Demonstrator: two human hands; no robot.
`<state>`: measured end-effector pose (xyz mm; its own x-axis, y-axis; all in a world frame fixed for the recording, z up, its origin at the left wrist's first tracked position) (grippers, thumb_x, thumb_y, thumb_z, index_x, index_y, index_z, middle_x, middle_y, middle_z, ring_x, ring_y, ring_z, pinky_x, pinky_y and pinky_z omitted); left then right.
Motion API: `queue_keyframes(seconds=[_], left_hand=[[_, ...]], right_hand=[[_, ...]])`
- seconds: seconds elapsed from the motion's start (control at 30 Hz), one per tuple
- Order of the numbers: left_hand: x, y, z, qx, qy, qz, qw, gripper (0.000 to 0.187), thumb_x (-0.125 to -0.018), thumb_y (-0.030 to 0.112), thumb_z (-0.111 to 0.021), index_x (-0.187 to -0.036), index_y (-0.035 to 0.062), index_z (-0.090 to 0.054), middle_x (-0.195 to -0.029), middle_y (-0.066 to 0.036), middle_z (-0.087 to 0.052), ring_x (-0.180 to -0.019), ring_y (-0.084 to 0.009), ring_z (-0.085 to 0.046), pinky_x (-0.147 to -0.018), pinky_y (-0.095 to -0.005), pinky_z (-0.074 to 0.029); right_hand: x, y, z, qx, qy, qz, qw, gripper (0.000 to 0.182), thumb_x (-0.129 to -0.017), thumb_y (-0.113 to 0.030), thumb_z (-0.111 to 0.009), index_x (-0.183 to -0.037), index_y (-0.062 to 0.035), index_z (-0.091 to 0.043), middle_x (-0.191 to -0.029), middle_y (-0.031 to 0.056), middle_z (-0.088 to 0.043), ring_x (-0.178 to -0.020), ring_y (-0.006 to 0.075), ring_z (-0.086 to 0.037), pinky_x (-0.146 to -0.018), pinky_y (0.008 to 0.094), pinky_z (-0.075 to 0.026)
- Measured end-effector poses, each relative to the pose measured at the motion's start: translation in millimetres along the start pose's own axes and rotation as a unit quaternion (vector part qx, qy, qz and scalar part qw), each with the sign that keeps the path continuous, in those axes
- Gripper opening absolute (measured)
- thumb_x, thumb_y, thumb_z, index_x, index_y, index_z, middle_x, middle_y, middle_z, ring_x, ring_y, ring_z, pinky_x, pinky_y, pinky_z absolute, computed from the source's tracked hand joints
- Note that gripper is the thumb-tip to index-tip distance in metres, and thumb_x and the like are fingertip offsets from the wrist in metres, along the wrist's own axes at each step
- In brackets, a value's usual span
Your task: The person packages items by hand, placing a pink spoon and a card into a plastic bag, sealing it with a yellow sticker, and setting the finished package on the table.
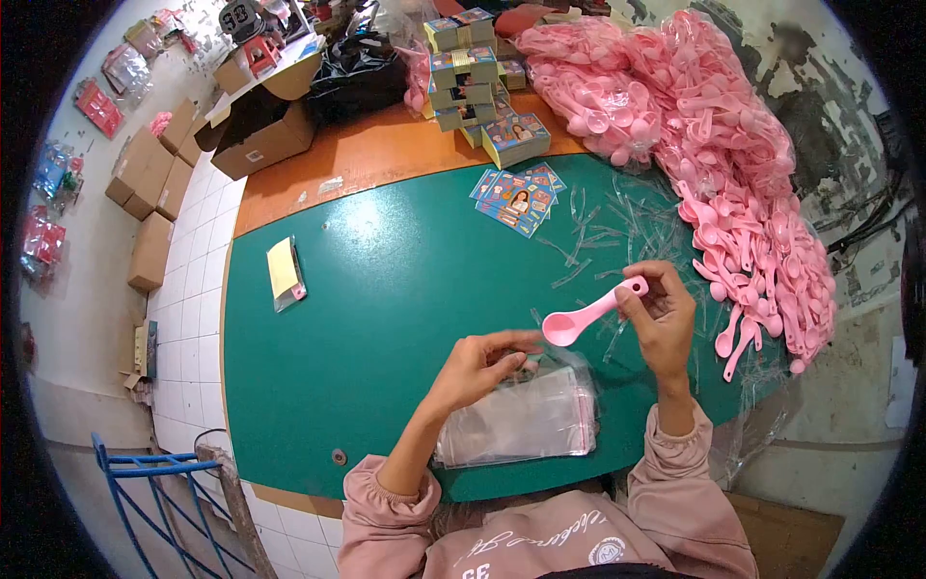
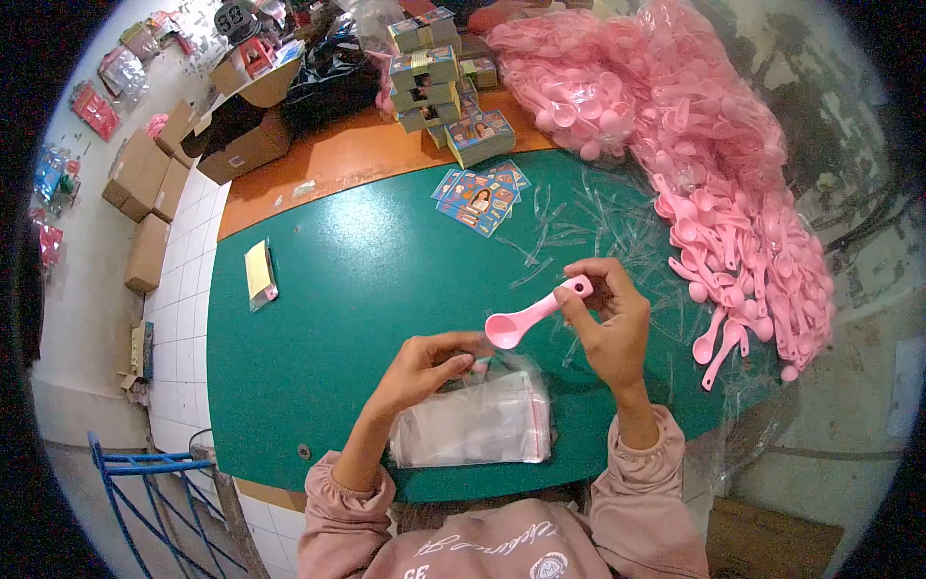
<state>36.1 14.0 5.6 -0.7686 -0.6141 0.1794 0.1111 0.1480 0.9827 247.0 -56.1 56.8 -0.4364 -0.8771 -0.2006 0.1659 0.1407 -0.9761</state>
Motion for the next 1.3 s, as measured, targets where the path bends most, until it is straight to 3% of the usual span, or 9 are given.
queue_keyframes(seconds=[0.1,0.3,0.63,0.73,0.83,1.0,1.13,1.2,1.3], left_hand=[[-2,-6,-1,0.026,0.011,0.043,0.999,0.026,-0.083,0.007,-0.057,-0.107,-0.0005,-0.054,-0.089,-0.009,-0.065,-0.082,-0.0112,-0.061,-0.068,-0.0230,-0.048],[-2,-3,1,0.091,0.064,0.046,0.993,0.036,-0.079,0.004,-0.062,-0.112,0.0003,-0.049,-0.084,-0.008,-0.065,-0.076,-0.0106,-0.061,-0.067,-0.0226,-0.047],[-1,3,1,0.088,0.090,0.031,0.992,0.037,-0.077,0.004,-0.064,-0.113,-0.0001,-0.052,-0.082,-0.007,-0.065,-0.075,-0.0082,-0.060,-0.064,-0.0203,-0.047],[-1,4,1,0.074,0.101,0.040,0.991,0.033,-0.078,0.005,-0.063,-0.110,0.0001,-0.054,-0.084,-0.007,-0.065,-0.076,-0.0087,-0.060,-0.066,-0.0208,-0.049],[-2,7,0,0.085,0.088,0.061,0.991,0.034,-0.079,0.005,-0.061,-0.111,-0.0018,-0.053,-0.094,-0.010,-0.063,-0.086,-0.0136,-0.060,-0.077,-0.0251,-0.048],[-4,3,-6,0.065,0.068,-0.002,0.996,0.030,-0.082,0.005,-0.057,-0.111,-0.0022,-0.053,-0.104,-0.012,-0.060,-0.096,-0.0148,-0.057,-0.082,-0.0263,-0.047],[-6,3,-14,0.088,0.111,-0.063,0.988,0.021,-0.085,0.007,-0.054,-0.103,-0.0038,-0.057,-0.094,-0.009,-0.063,-0.088,-0.0143,-0.060,-0.077,-0.0263,-0.049],[-2,17,-8,-0.157,0.073,0.089,0.981,0.020,-0.087,0.012,-0.052,-0.092,-0.0050,-0.061,-0.082,-0.008,-0.065,-0.082,-0.0155,-0.063,-0.070,-0.0261,-0.051],[0,8,-2,-0.039,0.026,0.129,0.991,0.028,-0.090,0.020,-0.048,-0.087,-0.0042,-0.062,-0.074,-0.007,-0.065,-0.073,-0.0124,-0.063,-0.061,-0.0245,-0.050]], right_hand=[[2,3,-3,0.009,0.011,0.029,0.999,0.020,-0.078,-0.003,-0.063,-0.095,0.0000,-0.054,-0.079,0.0027,-0.056,-0.068,0.0062,-0.054,-0.055,0.0180,-0.044],[6,3,-11,-0.002,-0.010,-0.027,1.000,0.019,-0.077,-0.003,-0.063,-0.094,0.0003,-0.055,-0.078,0.0029,-0.057,-0.070,0.0067,-0.054,-0.059,0.0192,-0.045],[10,5,-20,0.011,0.025,0.033,0.999,0.019,-0.076,-0.003,-0.064,-0.093,0.0008,-0.056,-0.078,0.0024,-0.058,-0.069,0.0054,-0.052,-0.059,0.0183,-0.042],[10,7,-20,0.017,0.021,0.025,0.999,0.017,-0.077,-0.003,-0.064,-0.092,0.0002,-0.057,-0.077,0.0009,-0.057,-0.067,0.0036,-0.049,-0.056,0.0172,-0.039],[10,4,-20,0.042,0.004,0.007,0.999,0.015,-0.077,-0.003,-0.063,-0.091,-0.0002,-0.058,-0.074,-0.0009,-0.055,-0.064,0.0022,-0.046,-0.054,0.0164,-0.036],[11,6,-27,0.081,-0.019,0.007,0.997,0.013,-0.077,-0.003,-0.063,-0.090,-0.0006,-0.060,-0.070,-0.0021,-0.055,-0.060,0.0020,-0.046,-0.053,0.0164,-0.037],[8,11,-25,0.023,-0.009,0.004,1.000,0.019,-0.076,-0.004,-0.064,-0.093,-0.0006,-0.057,-0.075,0.0001,-0.057,-0.064,0.0037,-0.050,-0.056,0.0173,-0.040],[8,13,-22,-0.010,0.019,0.003,1.000,0.020,-0.076,-0.004,-0.065,-0.094,-0.0006,-0.056,-0.077,0.0011,-0.057,-0.066,0.0043,-0.051,-0.058,0.0177,-0.041],[9,13,-22,-0.016,0.036,0.007,0.999,0.023,-0.076,-0.004,-0.066,-0.095,-0.0006,-0.053,-0.079,0.0021,-0.057,-0.069,0.0048,-0.052,-0.059,0.0178,-0.042]])
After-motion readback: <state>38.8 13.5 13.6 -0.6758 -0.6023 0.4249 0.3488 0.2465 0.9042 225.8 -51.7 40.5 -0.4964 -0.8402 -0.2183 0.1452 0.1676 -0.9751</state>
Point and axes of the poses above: each hand's wrist, its own x-axis away from the middle knuckle, its own z-axis out of the back of the hand, y = z × x, the point moved 1 cm from there along -x, towards the middle knuckle
